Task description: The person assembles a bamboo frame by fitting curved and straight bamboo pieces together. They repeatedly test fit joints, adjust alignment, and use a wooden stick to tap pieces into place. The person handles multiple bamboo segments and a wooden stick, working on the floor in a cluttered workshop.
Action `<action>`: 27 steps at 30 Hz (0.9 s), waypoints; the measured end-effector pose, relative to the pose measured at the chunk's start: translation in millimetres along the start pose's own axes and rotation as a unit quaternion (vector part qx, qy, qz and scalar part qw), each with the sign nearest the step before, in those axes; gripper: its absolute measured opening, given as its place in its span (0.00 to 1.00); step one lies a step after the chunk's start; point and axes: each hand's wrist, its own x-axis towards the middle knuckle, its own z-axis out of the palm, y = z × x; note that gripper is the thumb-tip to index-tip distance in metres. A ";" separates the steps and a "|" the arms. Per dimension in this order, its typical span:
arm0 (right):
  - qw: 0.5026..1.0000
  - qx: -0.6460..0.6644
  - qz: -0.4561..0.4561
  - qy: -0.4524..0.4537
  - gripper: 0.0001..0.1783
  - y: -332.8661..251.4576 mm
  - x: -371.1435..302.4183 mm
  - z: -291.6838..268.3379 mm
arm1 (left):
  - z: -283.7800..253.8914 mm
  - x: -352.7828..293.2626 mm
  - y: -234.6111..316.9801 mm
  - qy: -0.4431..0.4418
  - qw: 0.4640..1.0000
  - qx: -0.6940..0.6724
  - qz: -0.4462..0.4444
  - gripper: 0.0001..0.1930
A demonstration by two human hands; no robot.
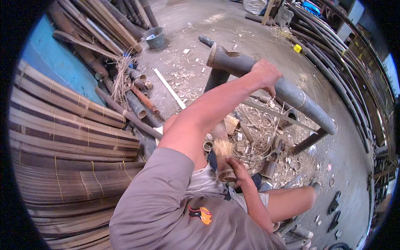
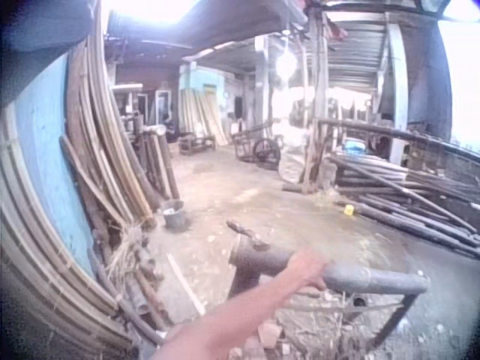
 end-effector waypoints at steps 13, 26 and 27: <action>0.990 0.140 -0.004 -0.002 0.21 -23.5 -4.5 35.8 | 15.7 -11.5 3.5 -0.005 1.000 -0.010 -0.011 0.43; 0.962 0.123 -0.140 0.201 0.32 -25.5 -135.6 -57.0 | 79.6 -27.3 -51.9 0.038 0.997 0.041 0.058 0.54; 0.954 0.141 -0.152 0.218 0.32 -24.7 -148.4 -62.4 | 78.1 -27.1 -50.9 0.029 0.997 0.032 0.056 0.54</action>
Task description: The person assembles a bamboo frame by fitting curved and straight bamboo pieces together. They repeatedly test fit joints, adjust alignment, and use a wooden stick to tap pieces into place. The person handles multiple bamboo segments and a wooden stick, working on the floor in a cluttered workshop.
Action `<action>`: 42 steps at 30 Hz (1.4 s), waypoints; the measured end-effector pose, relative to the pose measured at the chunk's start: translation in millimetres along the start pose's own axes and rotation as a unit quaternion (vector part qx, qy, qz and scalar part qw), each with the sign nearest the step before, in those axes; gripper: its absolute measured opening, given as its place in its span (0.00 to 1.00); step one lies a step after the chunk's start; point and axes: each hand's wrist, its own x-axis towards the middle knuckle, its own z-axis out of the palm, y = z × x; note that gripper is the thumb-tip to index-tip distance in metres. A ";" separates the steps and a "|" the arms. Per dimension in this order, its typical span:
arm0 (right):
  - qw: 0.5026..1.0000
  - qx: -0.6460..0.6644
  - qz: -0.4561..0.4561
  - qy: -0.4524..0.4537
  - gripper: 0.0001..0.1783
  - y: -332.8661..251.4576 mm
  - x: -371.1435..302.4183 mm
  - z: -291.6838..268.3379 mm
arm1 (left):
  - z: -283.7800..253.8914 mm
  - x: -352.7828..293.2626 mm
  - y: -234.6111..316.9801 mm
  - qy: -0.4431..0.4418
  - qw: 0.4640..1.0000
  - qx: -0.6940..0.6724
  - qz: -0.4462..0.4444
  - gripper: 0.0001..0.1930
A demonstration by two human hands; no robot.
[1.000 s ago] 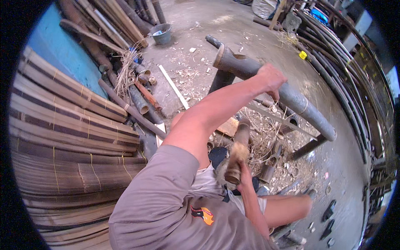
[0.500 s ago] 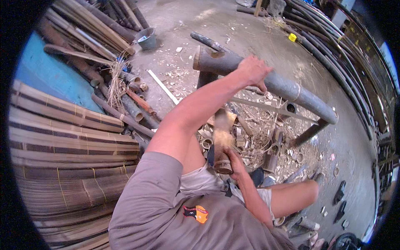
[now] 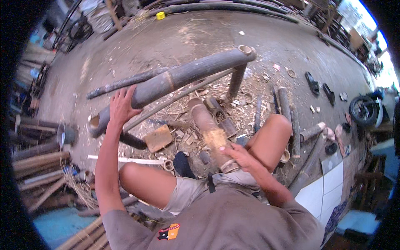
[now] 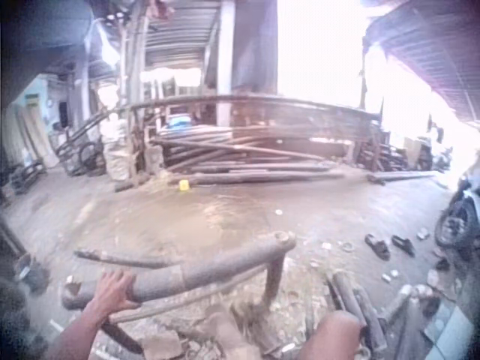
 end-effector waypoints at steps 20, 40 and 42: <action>0.887 -0.201 -0.347 0.230 0.44 -139.7 -44.5 -27.2 | -15.5 -24.5 22.8 -0.013 0.995 -0.043 -0.084 0.41; 0.741 -0.577 -0.343 -0.002 0.51 -172.2 80.3 203.2 | 6.5 -140.8 -124.8 0.193 0.677 -0.475 -0.528 0.34; 0.760 -0.542 -0.358 -0.014 0.52 -171.3 69.8 216.8 | 3.0 -140.6 -125.5 0.200 0.671 -0.485 -0.524 0.34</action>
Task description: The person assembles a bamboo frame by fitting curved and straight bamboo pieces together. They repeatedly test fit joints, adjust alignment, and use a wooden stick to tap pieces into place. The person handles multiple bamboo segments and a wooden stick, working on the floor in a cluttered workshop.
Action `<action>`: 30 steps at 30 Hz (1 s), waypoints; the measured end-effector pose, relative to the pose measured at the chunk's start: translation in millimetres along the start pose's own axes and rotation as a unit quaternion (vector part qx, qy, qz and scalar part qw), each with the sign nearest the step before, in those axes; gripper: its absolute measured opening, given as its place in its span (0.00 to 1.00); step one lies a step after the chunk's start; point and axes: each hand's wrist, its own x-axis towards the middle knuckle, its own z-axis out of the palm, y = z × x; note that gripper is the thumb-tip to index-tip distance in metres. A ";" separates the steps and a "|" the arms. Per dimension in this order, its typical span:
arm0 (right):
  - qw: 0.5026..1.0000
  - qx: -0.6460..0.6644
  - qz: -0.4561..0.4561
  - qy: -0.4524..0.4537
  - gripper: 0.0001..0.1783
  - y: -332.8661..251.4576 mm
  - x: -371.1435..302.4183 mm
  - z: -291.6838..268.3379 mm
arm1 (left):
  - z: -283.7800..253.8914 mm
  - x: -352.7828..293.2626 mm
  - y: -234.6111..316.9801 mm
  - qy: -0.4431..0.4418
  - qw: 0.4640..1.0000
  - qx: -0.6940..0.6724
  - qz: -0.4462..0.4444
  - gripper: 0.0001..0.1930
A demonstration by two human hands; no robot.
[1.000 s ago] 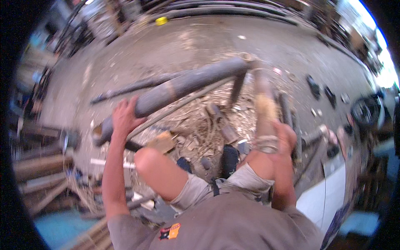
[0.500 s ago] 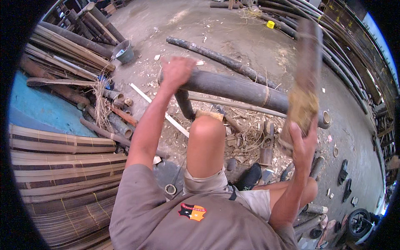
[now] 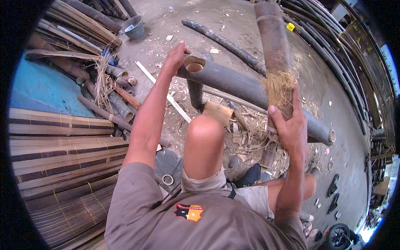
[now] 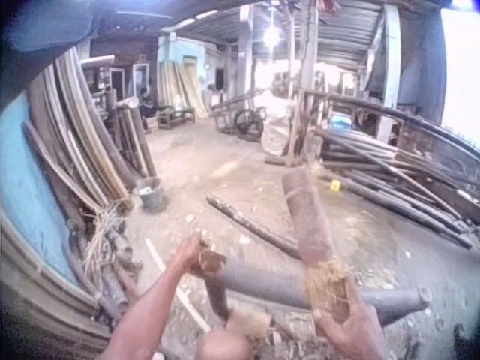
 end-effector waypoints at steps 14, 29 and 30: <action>0.994 -0.047 0.021 -0.101 0.54 56.8 -32.3 61.9 | 3.4 10.7 -36.7 0.056 0.997 0.042 0.026 0.35; 0.943 0.221 0.155 -0.196 0.47 149.3 -241.7 43.0 | 55.7 -25.0 81.8 -0.126 0.964 -0.231 0.031 0.18; 0.920 0.281 0.211 -0.173 0.46 158.0 -238.2 58.4 | 65.8 -32.3 101.2 -0.124 0.967 -0.199 0.098 0.17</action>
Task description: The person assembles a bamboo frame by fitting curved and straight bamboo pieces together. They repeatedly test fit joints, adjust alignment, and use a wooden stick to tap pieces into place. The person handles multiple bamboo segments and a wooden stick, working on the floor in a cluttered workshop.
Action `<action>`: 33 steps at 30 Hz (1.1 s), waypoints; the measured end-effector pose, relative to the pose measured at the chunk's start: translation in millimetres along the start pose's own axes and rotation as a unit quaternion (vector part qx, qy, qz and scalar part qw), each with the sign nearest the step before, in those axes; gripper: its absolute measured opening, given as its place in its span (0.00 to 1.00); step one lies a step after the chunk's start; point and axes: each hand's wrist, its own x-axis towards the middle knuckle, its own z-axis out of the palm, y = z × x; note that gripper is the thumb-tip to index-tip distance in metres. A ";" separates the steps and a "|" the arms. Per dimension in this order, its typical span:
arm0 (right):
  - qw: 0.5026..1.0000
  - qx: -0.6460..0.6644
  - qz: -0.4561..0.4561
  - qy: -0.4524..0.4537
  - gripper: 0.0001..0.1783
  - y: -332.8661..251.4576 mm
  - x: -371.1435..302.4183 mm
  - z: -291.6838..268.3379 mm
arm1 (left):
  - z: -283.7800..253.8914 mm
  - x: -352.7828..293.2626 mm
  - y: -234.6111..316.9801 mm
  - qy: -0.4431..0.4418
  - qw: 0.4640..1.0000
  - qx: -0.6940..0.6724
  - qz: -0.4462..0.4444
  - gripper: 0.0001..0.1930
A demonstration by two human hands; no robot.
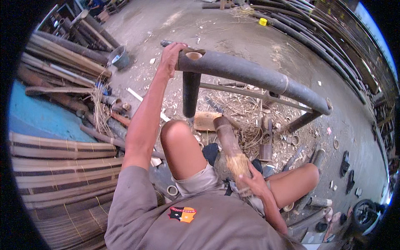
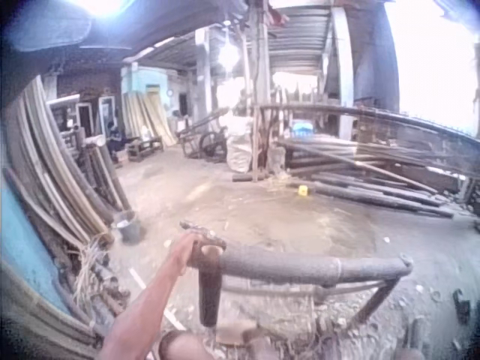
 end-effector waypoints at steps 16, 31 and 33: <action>0.862 0.492 0.116 -0.019 0.31 -63.7 109.6 93.4 | 49.7 0.2 52.1 0.054 0.991 0.075 0.098 0.10; 0.974 -0.183 -0.133 0.014 0.58 -180.1 19.7 -8.8 | -83.8 -4.3 -129.1 0.118 0.988 0.049 0.090 0.14; 0.956 -0.224 -0.166 0.090 0.57 -218.2 48.8 -0.5 | -73.8 -6.6 -130.5 0.133 0.984 0.033 0.112 0.14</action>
